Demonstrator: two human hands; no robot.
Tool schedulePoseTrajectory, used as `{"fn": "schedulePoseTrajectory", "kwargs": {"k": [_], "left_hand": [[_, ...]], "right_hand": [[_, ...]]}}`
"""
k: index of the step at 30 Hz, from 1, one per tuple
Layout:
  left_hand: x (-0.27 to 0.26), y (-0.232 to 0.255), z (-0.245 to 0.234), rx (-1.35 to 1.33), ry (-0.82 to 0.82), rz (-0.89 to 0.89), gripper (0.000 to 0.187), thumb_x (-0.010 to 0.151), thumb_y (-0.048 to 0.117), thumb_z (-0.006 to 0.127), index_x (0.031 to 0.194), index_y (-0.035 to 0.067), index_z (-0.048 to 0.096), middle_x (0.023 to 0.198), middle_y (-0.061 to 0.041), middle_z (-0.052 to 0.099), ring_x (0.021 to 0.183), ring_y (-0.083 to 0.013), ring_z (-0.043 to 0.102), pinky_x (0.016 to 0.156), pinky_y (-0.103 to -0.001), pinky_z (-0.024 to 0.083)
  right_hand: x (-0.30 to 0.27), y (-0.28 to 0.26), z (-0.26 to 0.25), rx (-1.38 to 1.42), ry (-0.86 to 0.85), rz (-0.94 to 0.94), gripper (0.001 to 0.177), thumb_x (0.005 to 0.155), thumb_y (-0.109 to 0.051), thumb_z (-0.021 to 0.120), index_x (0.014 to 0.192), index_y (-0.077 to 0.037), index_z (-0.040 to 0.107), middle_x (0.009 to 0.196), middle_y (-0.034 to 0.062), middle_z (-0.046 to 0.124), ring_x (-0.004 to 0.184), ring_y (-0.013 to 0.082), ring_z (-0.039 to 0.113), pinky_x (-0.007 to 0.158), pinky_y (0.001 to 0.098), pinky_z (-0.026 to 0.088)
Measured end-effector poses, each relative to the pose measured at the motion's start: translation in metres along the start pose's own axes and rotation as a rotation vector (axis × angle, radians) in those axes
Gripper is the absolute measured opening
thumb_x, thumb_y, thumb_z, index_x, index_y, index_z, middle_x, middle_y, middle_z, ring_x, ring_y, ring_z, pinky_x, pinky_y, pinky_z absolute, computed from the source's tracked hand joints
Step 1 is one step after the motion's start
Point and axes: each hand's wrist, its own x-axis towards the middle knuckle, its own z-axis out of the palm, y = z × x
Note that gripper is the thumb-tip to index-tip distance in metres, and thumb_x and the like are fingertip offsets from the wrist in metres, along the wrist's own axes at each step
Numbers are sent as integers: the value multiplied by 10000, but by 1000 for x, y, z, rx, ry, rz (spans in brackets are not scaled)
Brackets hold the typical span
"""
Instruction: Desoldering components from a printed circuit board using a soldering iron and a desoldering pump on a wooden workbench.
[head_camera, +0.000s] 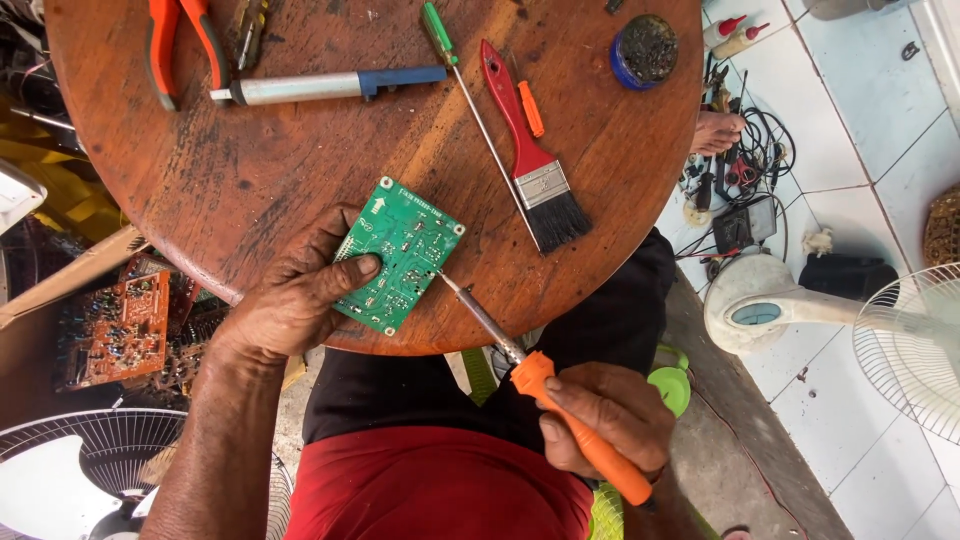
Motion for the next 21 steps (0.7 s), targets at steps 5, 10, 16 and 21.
{"fn": "schedulePoseTrajectory", "kwargs": {"k": [5,10,16,21], "left_hand": [[1,-4,1,-21,27,51,333,914,130,728,1215,72,598,1009,-63,687,827,-185,681,718,-318,580],[1,-6,-1,-43,75,49,301,909,107,721,1183,72,601,1057,-111,712,870,-236,708,752,-368,596],[2,-7,0,-90,32,76,300,917,93,731,1189,63,609,1061,-103,720,889,-217,711,788,-342,592],[2,-7,-1,-82,37,72,321,913,100,730,1206,50,609,1075,-117,726,897,-228,718,796,-359,602]], "right_hand": [[-8,-1,14,-13,0,-11,265,956,-164,704,1167,-8,666,859,133,724,695,223,753,651,367,718],[-5,-2,18,-63,-21,-22,259,951,-182,710,1143,-12,675,853,115,744,715,209,754,675,359,699],[-1,-4,20,-79,-15,-32,254,969,-180,693,1160,-15,665,835,110,718,706,207,740,658,363,693],[-1,-1,22,-64,12,-74,234,957,-155,697,1122,9,667,797,121,708,657,203,725,600,341,679]]}}
